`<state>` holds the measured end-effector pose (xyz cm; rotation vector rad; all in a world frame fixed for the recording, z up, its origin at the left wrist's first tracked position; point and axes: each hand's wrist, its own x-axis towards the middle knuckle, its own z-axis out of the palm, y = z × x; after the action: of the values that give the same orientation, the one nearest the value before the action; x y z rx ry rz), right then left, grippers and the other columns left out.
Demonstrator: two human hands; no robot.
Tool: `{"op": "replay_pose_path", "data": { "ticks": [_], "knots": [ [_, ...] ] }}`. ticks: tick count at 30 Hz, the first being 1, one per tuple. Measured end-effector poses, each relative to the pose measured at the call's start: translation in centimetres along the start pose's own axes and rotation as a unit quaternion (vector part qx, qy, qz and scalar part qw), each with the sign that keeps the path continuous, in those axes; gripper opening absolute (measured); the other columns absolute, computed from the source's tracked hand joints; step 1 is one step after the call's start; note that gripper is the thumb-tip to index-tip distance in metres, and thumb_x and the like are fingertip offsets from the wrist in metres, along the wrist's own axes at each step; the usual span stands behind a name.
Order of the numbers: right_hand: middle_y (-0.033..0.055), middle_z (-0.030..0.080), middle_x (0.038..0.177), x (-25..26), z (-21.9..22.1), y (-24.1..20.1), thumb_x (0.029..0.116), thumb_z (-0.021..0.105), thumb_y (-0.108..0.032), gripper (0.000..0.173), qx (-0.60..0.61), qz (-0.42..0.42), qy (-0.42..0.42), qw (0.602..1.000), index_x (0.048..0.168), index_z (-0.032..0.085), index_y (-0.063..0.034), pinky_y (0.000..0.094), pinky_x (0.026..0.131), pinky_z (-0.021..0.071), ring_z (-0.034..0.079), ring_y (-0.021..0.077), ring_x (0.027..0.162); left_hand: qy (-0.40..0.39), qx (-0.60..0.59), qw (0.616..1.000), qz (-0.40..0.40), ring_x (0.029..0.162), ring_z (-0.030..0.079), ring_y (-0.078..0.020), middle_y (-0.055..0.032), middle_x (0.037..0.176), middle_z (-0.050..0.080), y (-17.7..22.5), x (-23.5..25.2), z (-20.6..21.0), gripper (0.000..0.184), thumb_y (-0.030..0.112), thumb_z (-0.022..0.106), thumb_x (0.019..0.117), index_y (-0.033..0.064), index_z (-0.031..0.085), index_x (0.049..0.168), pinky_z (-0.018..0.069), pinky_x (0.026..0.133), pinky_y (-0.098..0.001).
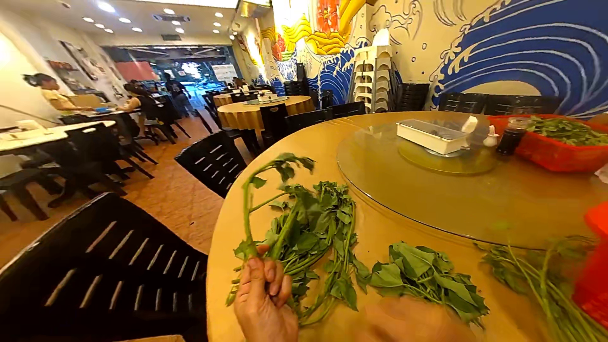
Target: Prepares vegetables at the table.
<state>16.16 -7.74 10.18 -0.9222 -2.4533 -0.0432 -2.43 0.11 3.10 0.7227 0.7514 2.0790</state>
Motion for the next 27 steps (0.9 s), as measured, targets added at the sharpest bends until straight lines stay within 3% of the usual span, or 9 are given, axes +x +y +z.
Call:
{"op": "replay_pose_path", "data": {
  "ticks": [2, 5, 9, 11, 13, 17, 20, 23, 27],
  "knots": [
    [0.0175, 0.069, 0.090, 0.1, -2.1, 4.4, 0.0987, 0.064, -0.016, 0.017, -0.040, 0.016, -0.054, 0.998, 0.101, 0.076, -0.0035, 0.0473, 0.065, 0.0574, 0.070, 0.0372, 0.084, -0.025, -0.027, 0.999, -0.017, 0.041, 0.040, 0.0044, 0.0108, 0.058, 0.047, 0.1, 0.2, -0.2, 0.037, 0.016, 0.021, 0.1124, 0.0040, 0.056, 0.113, 0.0340, 0.038, -0.0089],
    [0.0185, 0.069, 0.114, -0.1, -1.7, 9.0, 0.0939, 0.071, -0.032, 0.035, 0.003, 0.034, -0.084, 0.996, 0.118, 0.075, -0.0068, 0.0546, 0.083, 0.0548, 0.066, 0.0399, 0.102, -0.071, -0.055, 0.995, -0.042, 0.042, 0.040, 0.0052, 0.0111, 0.059, 0.048, -0.1, -0.3, 0.0, 0.036, 0.016, 0.023, 0.1119, 0.0038, 0.057, 0.111, 0.0337, 0.039, -0.0086],
    [0.0114, 0.063, 0.140, 2.3, 3.4, 9.8, 0.0981, 0.065, -0.023, 0.034, 0.058, -0.032, 0.061, 0.996, 0.130, 0.068, -0.0107, 0.0453, 0.092, 0.0572, 0.068, 0.0293, 0.114, -0.120, -0.096, 0.984, -0.091, 0.043, 0.043, 0.0048, 0.0102, 0.061, 0.051, -0.4, -0.8, 0.1, 0.034, 0.016, 0.026, 0.1114, 0.0041, 0.058, 0.112, 0.0359, 0.040, -0.0093],
    [0.0102, 0.060, 0.145, 4.5, 5.2, 8.8, 0.0990, 0.063, -0.017, 0.037, 0.033, -0.066, 0.106, 0.992, 0.135, 0.064, -0.0102, 0.0415, 0.088, 0.0579, 0.069, 0.0276, 0.109, -0.141, -0.108, 0.977, -0.118, 0.045, 0.043, 0.0046, 0.0098, 0.063, 0.051, -0.5, -1.0, 0.0, 0.032, 0.017, 0.029, 0.1113, 0.0046, 0.059, 0.112, 0.0366, 0.040, -0.0094],
    [0.0111, 0.067, 0.133, 6.2, 6.8, 8.0, 0.0976, 0.064, -0.014, 0.033, -0.017, -0.080, 0.135, 0.987, 0.130, 0.066, -0.0074, 0.0405, 0.081, 0.0590, 0.071, 0.0281, 0.101, -0.158, -0.113, 0.972, -0.132, 0.045, 0.043, 0.0046, 0.0095, 0.063, 0.052, -0.7, -1.2, -0.1, 0.030, 0.017, 0.031, 0.1112, 0.0048, 0.059, 0.113, 0.0366, 0.041, -0.0097],
    [0.0080, 0.065, 0.074, 6.6, 8.3, 6.4, 0.0875, 0.064, -0.005, 0.007, -0.159, -0.063, 0.168, 0.971, 0.084, 0.070, -0.0068, 0.0327, 0.048, 0.0505, 0.064, 0.0222, 0.057, -0.110, 0.035, 0.993, -0.039, 0.044, 0.045, 0.0027, 0.0086, 0.062, 0.053, -1.4, -1.1, 0.1, 0.035, 0.013, 0.026, 0.1107, 0.0007, 0.059, 0.112, 0.0402, 0.042, -0.0112],
    [0.0090, 0.063, 0.063, 4.5, 8.2, 2.9, 0.0877, 0.063, -0.005, 0.008, -0.147, -0.022, 0.107, 0.983, 0.086, 0.070, -0.0019, 0.0342, 0.045, 0.0484, 0.061, 0.0220, 0.048, -0.059, 0.191, 0.976, 0.089, 0.056, 0.057, 0.0023, 0.0111, 0.067, 0.059, -2.1, -1.2, -0.2, 0.033, 0.007, 0.026, 0.1091, -0.0014, 0.057, 0.109, 0.0509, 0.055, -0.0131],
    [0.0090, 0.059, 0.055, 3.1, 8.8, -0.2, 0.0883, 0.062, -0.004, 0.012, -0.157, 0.020, 0.072, 0.985, 0.090, 0.072, 0.0031, 0.0327, 0.048, 0.0482, 0.059, 0.0217, 0.045, -0.041, 0.188, 0.977, 0.097, 0.074, 0.071, -0.0048, 0.0087, 0.072, 0.067, -2.4, -1.5, -0.3, 0.033, 0.006, 0.025, 0.1080, -0.0012, 0.057, 0.106, 0.0607, 0.077, -0.0232],
    [0.0098, 0.060, 0.056, 2.3, 9.0, -2.2, 0.0865, 0.063, -0.005, 0.012, -0.150, 0.046, 0.089, 0.984, 0.084, 0.071, 0.0040, 0.0325, 0.047, 0.0474, 0.060, 0.0220, 0.046, -0.047, 0.094, 0.994, -0.003, 0.066, 0.073, -0.0122, 0.0054, 0.070, 0.067, -2.0, -2.5, 0.3, 0.035, 0.010, 0.020, 0.1107, 0.0019, 0.054, 0.108, 0.0654, 0.068, -0.0308]
  ]
}}
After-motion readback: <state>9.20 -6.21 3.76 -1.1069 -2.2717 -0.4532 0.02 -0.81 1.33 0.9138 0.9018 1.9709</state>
